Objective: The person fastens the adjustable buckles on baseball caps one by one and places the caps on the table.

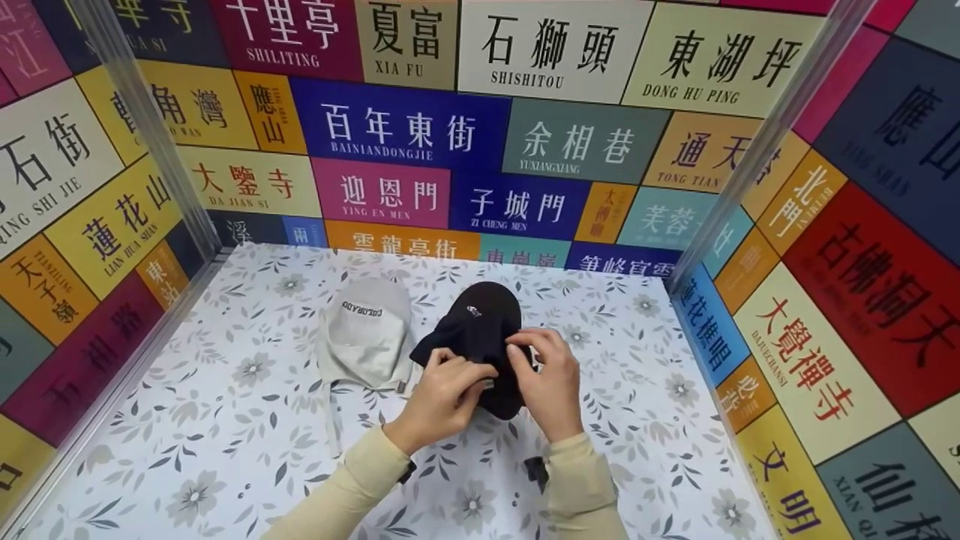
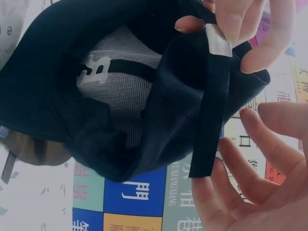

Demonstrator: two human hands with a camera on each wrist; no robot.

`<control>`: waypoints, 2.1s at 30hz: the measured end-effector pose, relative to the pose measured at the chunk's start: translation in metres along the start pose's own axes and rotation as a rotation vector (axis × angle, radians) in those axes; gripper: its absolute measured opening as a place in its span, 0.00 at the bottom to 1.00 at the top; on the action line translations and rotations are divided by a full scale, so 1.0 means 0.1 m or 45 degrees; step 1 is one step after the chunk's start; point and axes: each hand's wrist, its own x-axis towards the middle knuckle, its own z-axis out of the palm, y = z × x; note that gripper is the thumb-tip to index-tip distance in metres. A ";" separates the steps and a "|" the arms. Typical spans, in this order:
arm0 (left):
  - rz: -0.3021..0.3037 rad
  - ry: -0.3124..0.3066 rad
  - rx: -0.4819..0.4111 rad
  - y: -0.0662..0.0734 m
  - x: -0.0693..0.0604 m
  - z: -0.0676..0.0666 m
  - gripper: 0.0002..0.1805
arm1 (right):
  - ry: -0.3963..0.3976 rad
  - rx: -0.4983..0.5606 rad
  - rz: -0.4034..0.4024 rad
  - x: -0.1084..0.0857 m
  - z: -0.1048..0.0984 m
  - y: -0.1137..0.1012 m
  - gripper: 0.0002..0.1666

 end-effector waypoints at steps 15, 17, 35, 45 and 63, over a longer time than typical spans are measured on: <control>-0.001 -0.117 0.034 0.09 -0.15 0.01 0.14 | -0.066 -0.120 0.009 0.20 0.07 0.03 0.13; 0.002 -0.133 0.040 0.11 -0.17 0.02 0.14 | -0.098 -0.156 0.005 0.21 0.09 0.03 0.16; -0.007 -0.174 0.005 0.19 -0.27 0.03 0.11 | -0.436 -0.326 0.012 0.13 0.16 0.01 0.13; 0.018 -0.189 0.036 0.22 -0.24 -0.02 0.13 | -0.467 -0.338 -0.036 0.15 0.15 -0.03 0.06; 0.123 0.027 0.038 0.28 -0.12 -0.09 0.16 | -0.371 -0.402 -0.125 0.33 -0.10 -0.22 0.06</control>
